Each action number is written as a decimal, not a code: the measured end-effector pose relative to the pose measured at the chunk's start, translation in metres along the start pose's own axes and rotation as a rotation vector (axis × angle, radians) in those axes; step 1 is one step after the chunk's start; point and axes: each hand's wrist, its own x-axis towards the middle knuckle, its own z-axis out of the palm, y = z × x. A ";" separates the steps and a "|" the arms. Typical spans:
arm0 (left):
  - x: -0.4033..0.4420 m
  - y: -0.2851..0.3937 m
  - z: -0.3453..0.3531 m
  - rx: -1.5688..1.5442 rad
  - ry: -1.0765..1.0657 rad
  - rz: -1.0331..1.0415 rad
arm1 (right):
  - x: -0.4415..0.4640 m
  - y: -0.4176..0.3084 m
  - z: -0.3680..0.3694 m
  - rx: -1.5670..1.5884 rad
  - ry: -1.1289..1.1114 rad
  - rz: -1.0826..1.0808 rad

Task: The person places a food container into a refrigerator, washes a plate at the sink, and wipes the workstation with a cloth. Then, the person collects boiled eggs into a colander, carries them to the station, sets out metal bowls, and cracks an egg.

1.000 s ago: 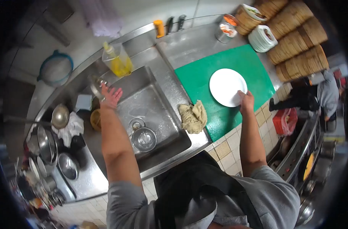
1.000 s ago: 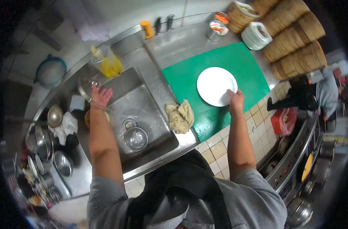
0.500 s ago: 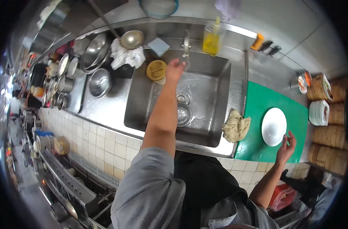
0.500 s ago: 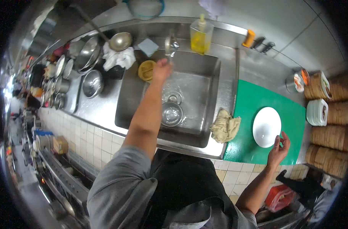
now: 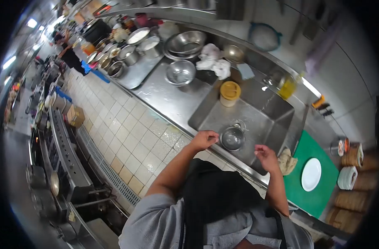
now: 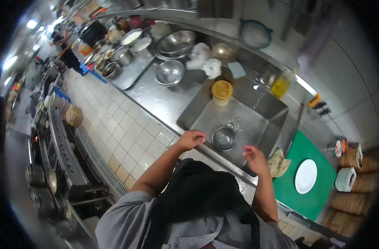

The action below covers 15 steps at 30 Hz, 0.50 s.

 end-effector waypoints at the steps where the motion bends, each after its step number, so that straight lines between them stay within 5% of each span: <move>1: -0.005 -0.006 -0.013 -0.254 0.063 -0.031 | 0.007 -0.005 0.017 -0.014 -0.010 -0.014; 2: -0.010 -0.014 -0.030 -0.506 0.124 -0.056 | 0.016 -0.008 0.035 0.013 -0.033 -0.011; 6: -0.062 -0.078 -0.123 -0.613 0.345 -0.059 | 0.047 -0.021 0.095 -0.018 0.007 0.044; 10: -0.159 -0.152 -0.188 0.004 0.462 -0.329 | 0.068 -0.067 0.141 -0.374 0.186 -0.141; 12: -0.207 -0.205 -0.190 -0.297 0.506 -0.482 | 0.079 -0.107 0.159 -0.293 0.197 -0.175; 15: -0.268 -0.247 -0.183 -0.272 0.567 -0.660 | 0.113 -0.148 0.181 -0.234 0.228 -0.271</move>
